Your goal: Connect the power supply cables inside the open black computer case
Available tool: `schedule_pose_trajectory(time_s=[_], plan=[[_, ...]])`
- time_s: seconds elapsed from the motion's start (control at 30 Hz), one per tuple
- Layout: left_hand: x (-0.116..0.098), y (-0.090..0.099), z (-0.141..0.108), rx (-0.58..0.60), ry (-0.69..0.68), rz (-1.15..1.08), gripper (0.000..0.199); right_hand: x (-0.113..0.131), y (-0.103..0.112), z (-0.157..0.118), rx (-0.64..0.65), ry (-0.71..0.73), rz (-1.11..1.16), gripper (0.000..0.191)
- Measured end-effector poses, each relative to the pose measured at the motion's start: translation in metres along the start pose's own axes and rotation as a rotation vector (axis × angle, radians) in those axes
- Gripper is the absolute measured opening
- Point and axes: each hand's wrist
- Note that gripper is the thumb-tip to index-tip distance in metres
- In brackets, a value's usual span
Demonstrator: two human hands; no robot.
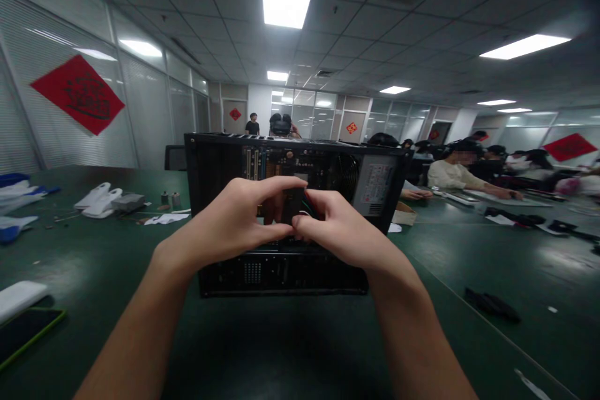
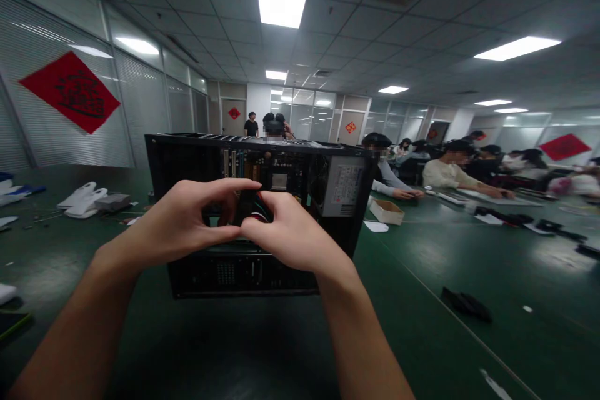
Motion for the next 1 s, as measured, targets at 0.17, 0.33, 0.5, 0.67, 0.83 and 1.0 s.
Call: schedule_pose_trajectory(time_s=[0.17, 0.33, 0.5, 0.67, 0.83, 1.0], plan=[[0.003, -0.005, 0.002, -0.034, -0.052, 0.03, 0.057, 0.0, 0.009, -0.005, 0.057, -0.005, 0.041, 0.008], [0.007, -0.009, 0.004, -0.05, -0.12, 0.026, 0.06, 0.003, 0.014, -0.012, 0.107, -0.011, 0.049, 0.006], [0.009, -0.009, 0.004, -0.049, -0.153, 0.049, 0.056, 0.002, 0.014, -0.012, 0.124, -0.021, 0.024, 0.007], [0.007, -0.006, 0.003, -0.035, -0.16, 0.079, 0.055, 0.001, 0.013, -0.011, 0.147, -0.006, 0.014, 0.007], [0.008, -0.01, 0.003, -0.039, -0.184, 0.131, 0.054, -0.001, 0.014, -0.01, 0.128, 0.011, 0.03, 0.006], [0.014, -0.017, 0.006, -0.148, -0.208, 0.256, 0.058, -0.004, 0.016, -0.007, 0.048, -0.034, 0.072, 0.011]])
Point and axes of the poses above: each hand's wrist, its own z-axis towards the middle knuckle, its own y-axis out of the back of the hand, x = y × z, and after that the axes turned 9 degrees about -y, right-handed
